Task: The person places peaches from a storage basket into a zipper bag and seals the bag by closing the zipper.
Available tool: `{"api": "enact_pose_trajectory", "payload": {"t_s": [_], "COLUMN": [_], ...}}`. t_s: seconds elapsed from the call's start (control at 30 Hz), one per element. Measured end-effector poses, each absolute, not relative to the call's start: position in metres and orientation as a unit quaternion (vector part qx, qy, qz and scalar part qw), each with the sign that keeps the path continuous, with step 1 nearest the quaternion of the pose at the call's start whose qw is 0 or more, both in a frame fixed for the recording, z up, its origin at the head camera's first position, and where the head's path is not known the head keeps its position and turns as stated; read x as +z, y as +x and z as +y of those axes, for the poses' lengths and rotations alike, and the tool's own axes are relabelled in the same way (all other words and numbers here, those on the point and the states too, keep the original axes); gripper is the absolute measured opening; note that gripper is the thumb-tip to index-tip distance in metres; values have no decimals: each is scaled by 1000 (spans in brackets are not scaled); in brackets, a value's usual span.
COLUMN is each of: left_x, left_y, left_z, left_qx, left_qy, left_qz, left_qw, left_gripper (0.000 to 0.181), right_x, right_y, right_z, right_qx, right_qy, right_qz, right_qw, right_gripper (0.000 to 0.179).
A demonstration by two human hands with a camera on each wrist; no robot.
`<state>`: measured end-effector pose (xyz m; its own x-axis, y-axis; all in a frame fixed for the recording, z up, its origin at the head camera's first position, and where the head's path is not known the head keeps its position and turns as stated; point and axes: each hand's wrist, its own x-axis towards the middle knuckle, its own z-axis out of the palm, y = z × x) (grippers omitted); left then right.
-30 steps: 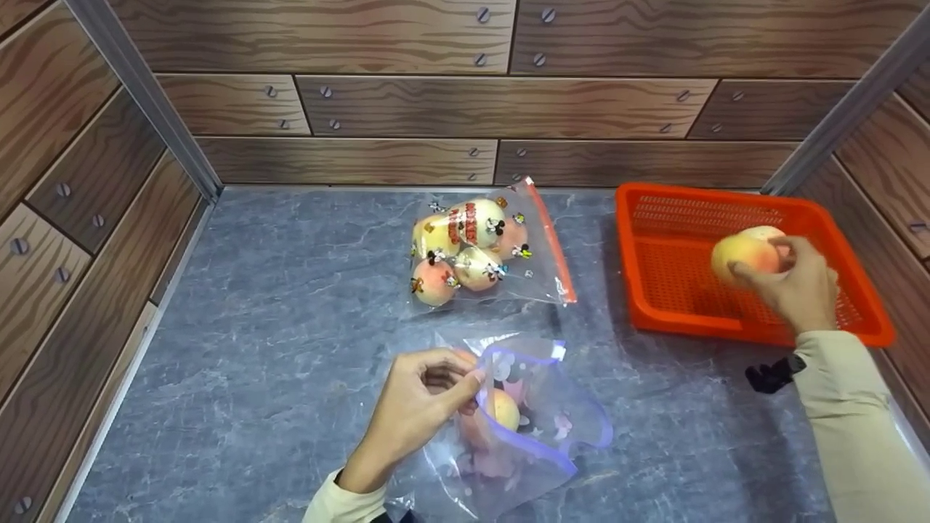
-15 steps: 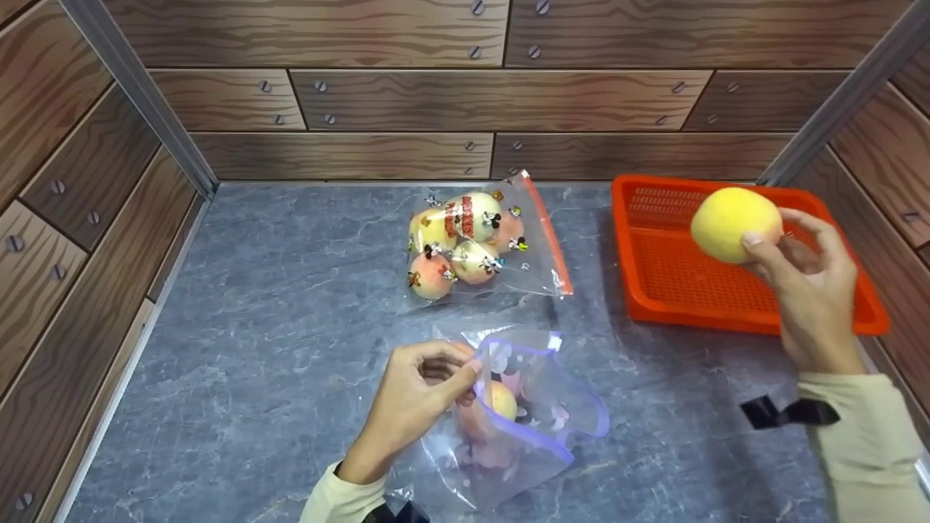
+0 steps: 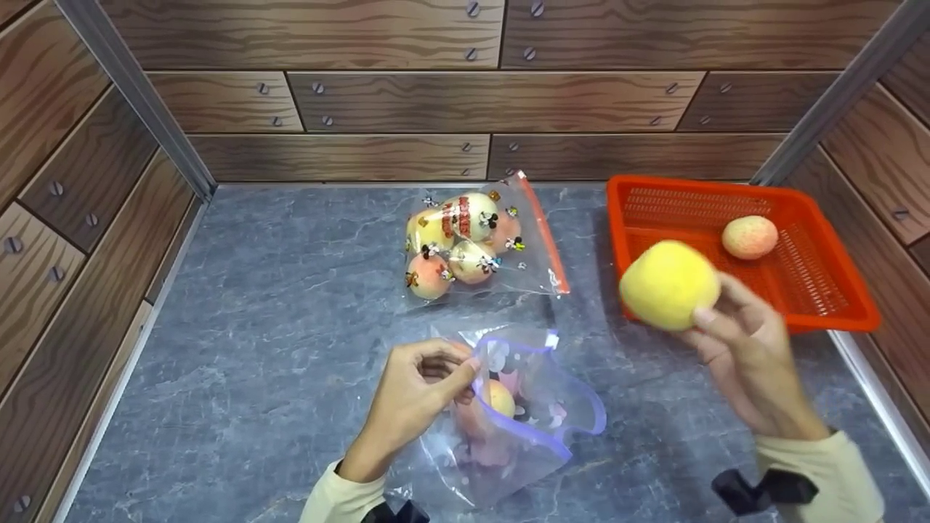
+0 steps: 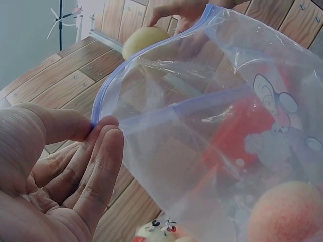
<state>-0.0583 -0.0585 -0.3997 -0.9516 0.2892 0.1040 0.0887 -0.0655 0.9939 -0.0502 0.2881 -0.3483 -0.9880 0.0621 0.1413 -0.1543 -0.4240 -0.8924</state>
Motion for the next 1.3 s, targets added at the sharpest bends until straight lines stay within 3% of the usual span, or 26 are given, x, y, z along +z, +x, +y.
{"api": "enact_pose_trajectory", "payload": {"t_s": [0.6,0.87,1.3], "left_x": [-399,-399,-399], "left_y": [-57,-58,-57], "left_z": [-54,-53,-54], "left_qx": [717,716,721], "left_qy": [146,158,150], "left_qz": [678,677,673], "left_qw": [65,64,67], "left_gripper": [14,14,15], "right_x": [-372,-376,-376], "right_y": [-8,-5,-5], "right_z": [238,230,216], "right_qx": [729,676,609], "right_qy": [198,173,144], "right_qz": [-652,-716,-778], "right_qw": [57,37,60], "right_gripper": [64,62,65]}}
